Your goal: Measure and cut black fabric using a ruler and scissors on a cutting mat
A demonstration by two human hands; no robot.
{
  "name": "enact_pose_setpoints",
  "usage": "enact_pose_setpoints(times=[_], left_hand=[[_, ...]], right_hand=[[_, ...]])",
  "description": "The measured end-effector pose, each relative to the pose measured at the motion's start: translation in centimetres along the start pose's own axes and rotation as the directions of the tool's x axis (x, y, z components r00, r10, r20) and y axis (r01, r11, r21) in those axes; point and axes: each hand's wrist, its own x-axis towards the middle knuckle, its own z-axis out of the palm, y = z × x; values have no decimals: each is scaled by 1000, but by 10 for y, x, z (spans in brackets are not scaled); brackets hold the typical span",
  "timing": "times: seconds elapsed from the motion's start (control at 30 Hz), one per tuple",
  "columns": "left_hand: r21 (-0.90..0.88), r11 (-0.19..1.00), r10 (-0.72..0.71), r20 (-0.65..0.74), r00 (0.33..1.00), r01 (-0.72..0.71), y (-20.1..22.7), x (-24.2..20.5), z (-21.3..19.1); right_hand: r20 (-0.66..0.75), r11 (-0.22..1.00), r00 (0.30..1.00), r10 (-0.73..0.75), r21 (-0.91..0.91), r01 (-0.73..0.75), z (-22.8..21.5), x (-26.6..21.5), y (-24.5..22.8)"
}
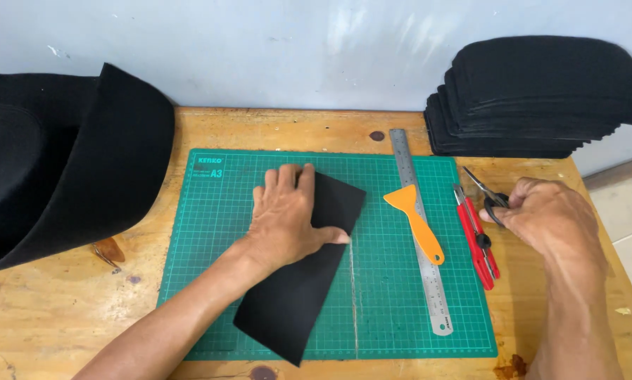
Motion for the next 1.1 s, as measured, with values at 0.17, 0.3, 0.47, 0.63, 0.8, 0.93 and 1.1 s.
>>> enact_pose_setpoints(times=[0.17, 0.3, 0.47, 0.63, 0.8, 0.93, 1.1], left_hand=[[-317, 917, 281, 85, 956, -241, 7, -4, -15], [-431, 854, 381, 140, 914, -290, 7, -6, -34], [-30, 972, 231, -68, 971, -233, -6, -4, -16], [-35, 994, 112, 286, 952, -106, 16, -22, -59], [47, 976, 185, 349, 919, -214, 18, -20, -53], [-53, 972, 234, 370, 899, -231, 21, -19, -72], [-138, 968, 245, 368, 897, -208, 22, -21, -82]], right_hand=[[6, 996, 996, -87, -11, 87, 15, 20, 16], [117, 986, 982, -146, -68, 155, 13, 13, 13], [51, 940, 978, -201, 292, 178, -33, -78, -49], [-13, 843, 889, -458, 310, 439, -7, -94, -80], [-78, 879, 895, -440, 166, 447, 14, -72, -64], [-150, 910, 911, -384, 106, 401, 29, -49, -49], [-279, 907, 889, -364, 111, 406, 37, -43, -58]])
